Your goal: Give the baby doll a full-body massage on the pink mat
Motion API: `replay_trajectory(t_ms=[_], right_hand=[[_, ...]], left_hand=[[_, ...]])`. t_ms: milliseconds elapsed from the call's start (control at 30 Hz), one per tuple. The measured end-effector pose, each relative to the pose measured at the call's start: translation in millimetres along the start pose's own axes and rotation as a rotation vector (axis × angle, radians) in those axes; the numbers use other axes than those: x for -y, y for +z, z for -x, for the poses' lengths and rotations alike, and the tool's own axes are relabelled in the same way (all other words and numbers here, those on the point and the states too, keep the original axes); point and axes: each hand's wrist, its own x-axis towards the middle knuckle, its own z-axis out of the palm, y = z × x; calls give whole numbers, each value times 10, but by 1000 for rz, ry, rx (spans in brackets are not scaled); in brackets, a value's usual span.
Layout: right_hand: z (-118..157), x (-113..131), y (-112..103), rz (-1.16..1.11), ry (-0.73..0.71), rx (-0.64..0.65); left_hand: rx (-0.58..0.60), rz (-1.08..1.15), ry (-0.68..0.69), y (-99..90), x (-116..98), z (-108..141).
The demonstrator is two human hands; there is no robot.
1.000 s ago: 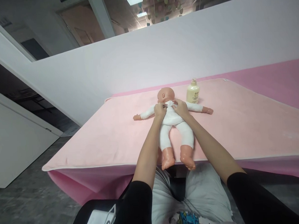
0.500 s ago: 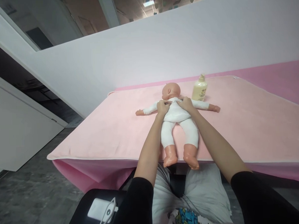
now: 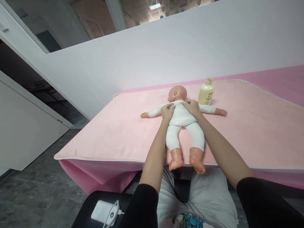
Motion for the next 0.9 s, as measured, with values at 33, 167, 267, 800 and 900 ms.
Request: replay_trajectory(t_ms=[33, 167, 267, 800, 900], right_hand=[[10, -3, 2, -4, -5, 1], [33, -24, 8, -88, -24, -18], [71, -49, -12, -186, -43, -79], [180, -105, -97, -336, -5, -170], [196, -164, -106, -396, 6, -165]], left_hand=[[-17, 17, -1, -20, 17, 25], [-42, 78, -32, -77, 87, 107], [-66, 82, -43, -86, 121, 134], [-61, 4, -41, -151, 134, 177], [11, -142, 63, -180, 127, 166]])
